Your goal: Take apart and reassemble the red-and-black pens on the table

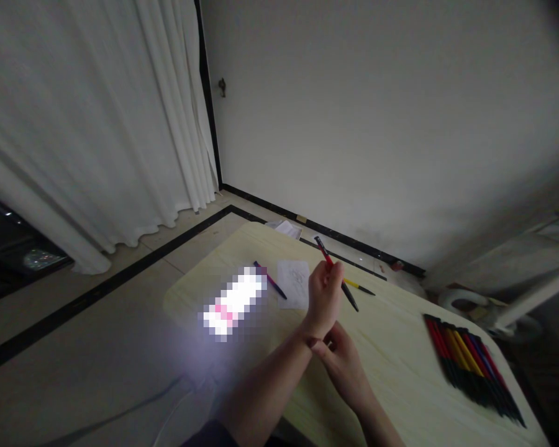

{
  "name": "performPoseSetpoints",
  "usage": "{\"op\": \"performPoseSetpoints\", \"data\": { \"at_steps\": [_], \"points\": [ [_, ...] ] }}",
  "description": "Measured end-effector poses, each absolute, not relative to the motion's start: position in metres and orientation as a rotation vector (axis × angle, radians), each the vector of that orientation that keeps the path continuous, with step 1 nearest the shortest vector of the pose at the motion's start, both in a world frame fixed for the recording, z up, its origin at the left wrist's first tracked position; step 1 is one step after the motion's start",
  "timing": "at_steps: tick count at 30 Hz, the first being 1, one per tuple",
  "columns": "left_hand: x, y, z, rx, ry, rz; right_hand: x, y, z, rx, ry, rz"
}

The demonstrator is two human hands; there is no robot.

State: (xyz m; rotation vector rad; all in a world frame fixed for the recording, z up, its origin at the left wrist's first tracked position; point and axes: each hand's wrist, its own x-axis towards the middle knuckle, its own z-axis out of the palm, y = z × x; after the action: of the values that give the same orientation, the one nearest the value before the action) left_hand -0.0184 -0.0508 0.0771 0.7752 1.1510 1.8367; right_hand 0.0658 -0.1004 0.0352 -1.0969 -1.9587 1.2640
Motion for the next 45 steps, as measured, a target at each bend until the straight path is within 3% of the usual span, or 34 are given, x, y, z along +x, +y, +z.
{"op": "performPoseSetpoints", "data": {
  "at_steps": [8, 13, 18, 28, 36, 45],
  "points": [
    [-0.013, -0.054, 0.11, 0.386, 0.369, 1.614, 0.073, -0.107, 0.036, -0.996, -1.805, 1.429],
    [-0.018, -0.051, 0.119, 0.214, 0.239, 1.488, 0.083, -0.12, 0.034, -0.831, -1.709, 1.74],
    [-0.012, -0.045, 0.119, 0.21, 0.327, 1.476, 0.085, -0.128, 0.027, -0.699, -1.593, 1.986],
    [-0.003, -0.023, 0.074, 0.425, 0.589, 1.567, 0.096, -0.098, 0.034, -0.803, -1.835, 1.563],
    [-0.021, -0.011, 0.03, 0.616, 1.047, 1.58, 0.142, -0.025, 0.028, -1.225, -1.449, 1.363],
    [-0.006, -0.022, 0.025, 0.773, 1.055, 1.45, 0.131, -0.031, 0.022, -0.977, -1.362, 1.79]
  ]
}}
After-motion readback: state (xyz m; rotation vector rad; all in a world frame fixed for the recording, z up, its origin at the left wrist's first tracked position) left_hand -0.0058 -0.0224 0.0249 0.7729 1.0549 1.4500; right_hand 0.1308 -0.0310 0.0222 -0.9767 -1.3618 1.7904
